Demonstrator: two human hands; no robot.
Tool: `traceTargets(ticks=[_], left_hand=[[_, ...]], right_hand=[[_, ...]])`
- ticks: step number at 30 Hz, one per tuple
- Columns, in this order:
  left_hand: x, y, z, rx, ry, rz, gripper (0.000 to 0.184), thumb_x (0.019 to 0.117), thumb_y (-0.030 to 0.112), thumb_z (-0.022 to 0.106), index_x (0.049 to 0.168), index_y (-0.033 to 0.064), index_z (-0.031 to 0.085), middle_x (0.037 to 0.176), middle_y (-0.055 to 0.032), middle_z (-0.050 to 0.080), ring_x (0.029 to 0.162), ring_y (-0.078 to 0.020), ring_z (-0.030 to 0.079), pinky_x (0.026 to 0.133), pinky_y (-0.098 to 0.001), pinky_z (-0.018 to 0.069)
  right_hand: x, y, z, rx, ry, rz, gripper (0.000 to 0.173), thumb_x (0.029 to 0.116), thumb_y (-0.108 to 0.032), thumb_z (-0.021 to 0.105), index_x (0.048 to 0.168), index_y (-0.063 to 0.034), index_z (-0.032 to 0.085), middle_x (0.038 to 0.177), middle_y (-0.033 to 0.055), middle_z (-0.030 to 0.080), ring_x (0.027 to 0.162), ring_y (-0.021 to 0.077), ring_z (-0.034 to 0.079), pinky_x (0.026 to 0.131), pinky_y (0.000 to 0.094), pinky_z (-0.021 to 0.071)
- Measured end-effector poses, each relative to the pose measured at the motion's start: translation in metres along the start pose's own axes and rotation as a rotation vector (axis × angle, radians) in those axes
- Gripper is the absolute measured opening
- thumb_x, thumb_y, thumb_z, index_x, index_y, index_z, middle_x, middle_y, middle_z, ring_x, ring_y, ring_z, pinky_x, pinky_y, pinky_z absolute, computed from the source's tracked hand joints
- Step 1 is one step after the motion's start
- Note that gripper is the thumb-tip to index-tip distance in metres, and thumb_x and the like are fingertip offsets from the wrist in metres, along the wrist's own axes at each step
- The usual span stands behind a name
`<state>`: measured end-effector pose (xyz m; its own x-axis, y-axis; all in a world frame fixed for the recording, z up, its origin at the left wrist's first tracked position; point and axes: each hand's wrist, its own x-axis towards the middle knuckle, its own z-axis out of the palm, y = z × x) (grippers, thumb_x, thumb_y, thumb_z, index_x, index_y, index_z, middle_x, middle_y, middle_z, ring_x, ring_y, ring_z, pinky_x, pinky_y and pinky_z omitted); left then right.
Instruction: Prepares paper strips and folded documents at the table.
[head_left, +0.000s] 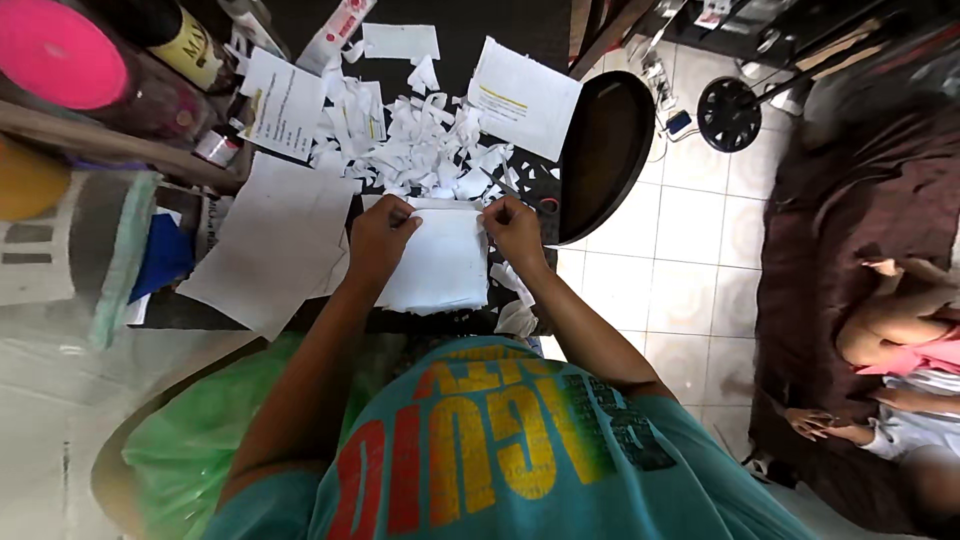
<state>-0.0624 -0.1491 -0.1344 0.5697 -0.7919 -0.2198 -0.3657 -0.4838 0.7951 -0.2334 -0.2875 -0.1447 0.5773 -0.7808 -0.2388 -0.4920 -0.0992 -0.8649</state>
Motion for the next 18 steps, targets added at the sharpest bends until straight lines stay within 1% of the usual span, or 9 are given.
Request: traceTargets(ticks=[3,6,8,12,15,16,17,18], left_hand=[[0.0015,0.0021,0.0020,0.028,0.013,-0.032,0.022,0.0994,0.012,0.065,0.113,-0.0054,0.064,0.101,-0.0210,0.068,0.091,-0.0285,0.067,0.085,-0.0468,0.0532],[0.0027,0.0017,0.0012,0.026,0.016,-0.038,0.024,0.1000,0.012,0.065,0.118,-0.0048,0.063,0.102,-0.0202,0.068,0.090,-0.0270,0.066,0.085,-0.0455,0.0531],[0.0036,0.0004,0.0007,0.028,0.020,-0.028,0.025,0.1004,0.012,0.064,0.120,-0.0039,0.063,0.101,-0.0192,0.068,0.088,-0.0259,0.066,0.084,-0.0443,0.0531],[0.0060,-0.0007,0.0021,0.054,0.027,-0.048,0.027,0.1005,0.013,0.064,0.123,-0.0017,0.063,0.097,-0.0173,0.068,0.085,-0.0262,0.066,0.081,-0.0465,0.0527],[0.0068,-0.0011,0.0030,0.090,0.003,-0.073,0.030,0.1011,0.014,0.063,0.127,-0.0015,0.061,0.099,-0.0196,0.069,0.089,-0.0326,0.067,0.084,-0.0533,0.0524],[0.0070,-0.0011,0.0032,0.108,0.002,-0.075,0.031,0.1007,0.014,0.063,0.128,-0.0015,0.061,0.101,-0.0211,0.068,0.091,-0.0351,0.066,0.084,-0.0557,0.0518],[0.0067,-0.0010,0.0036,0.138,0.010,-0.067,0.033,0.1001,0.014,0.064,0.129,-0.0016,0.061,0.105,-0.0227,0.067,0.094,-0.0374,0.066,0.086,-0.0573,0.0512],[0.0058,-0.0013,0.0043,0.174,0.029,-0.045,0.033,0.0994,0.014,0.065,0.129,-0.0015,0.062,0.112,-0.0248,0.065,0.099,-0.0406,0.064,0.088,-0.0590,0.0498]], right_hand=[[0.0012,0.0008,0.0011,-0.008,-0.001,0.015,0.013,0.0942,-0.006,0.069,0.103,0.0034,0.066,0.088,0.0119,0.067,0.076,0.0162,0.063,0.073,0.0346,0.0535],[0.0014,-0.0012,0.0019,-0.013,0.003,0.020,0.014,0.0945,-0.007,0.069,0.104,0.0032,0.066,0.087,0.0118,0.067,0.076,0.0166,0.063,0.074,0.0353,0.0535],[0.0019,-0.0016,0.0030,-0.017,0.013,0.013,0.014,0.0941,-0.006,0.069,0.103,0.0033,0.066,0.087,0.0120,0.067,0.075,0.0168,0.063,0.073,0.0353,0.0538],[0.0041,0.0011,0.0053,-0.029,0.010,0.033,0.015,0.0939,-0.007,0.070,0.105,0.0035,0.066,0.088,0.0129,0.068,0.076,0.0180,0.064,0.074,0.0367,0.0545],[0.0049,0.0031,0.0061,-0.036,0.001,0.045,0.016,0.0942,-0.008,0.070,0.106,0.0034,0.066,0.088,0.0130,0.068,0.077,0.0190,0.065,0.074,0.0374,0.0547],[0.0046,0.0035,0.0060,-0.040,-0.002,0.045,0.018,0.0942,-0.008,0.070,0.107,0.0038,0.066,0.088,0.0133,0.068,0.077,0.0195,0.065,0.074,0.0382,0.0546],[0.0036,0.0040,0.0056,-0.039,-0.006,0.047,0.022,0.0941,-0.009,0.070,0.111,0.0042,0.065,0.088,0.0134,0.067,0.076,0.0198,0.064,0.074,0.0386,0.0543],[0.0013,0.0035,0.0047,-0.027,-0.011,0.057,0.024,0.0947,-0.009,0.069,0.115,0.0042,0.064,0.087,0.0136,0.067,0.075,0.0202,0.063,0.072,0.0388,0.0542]])
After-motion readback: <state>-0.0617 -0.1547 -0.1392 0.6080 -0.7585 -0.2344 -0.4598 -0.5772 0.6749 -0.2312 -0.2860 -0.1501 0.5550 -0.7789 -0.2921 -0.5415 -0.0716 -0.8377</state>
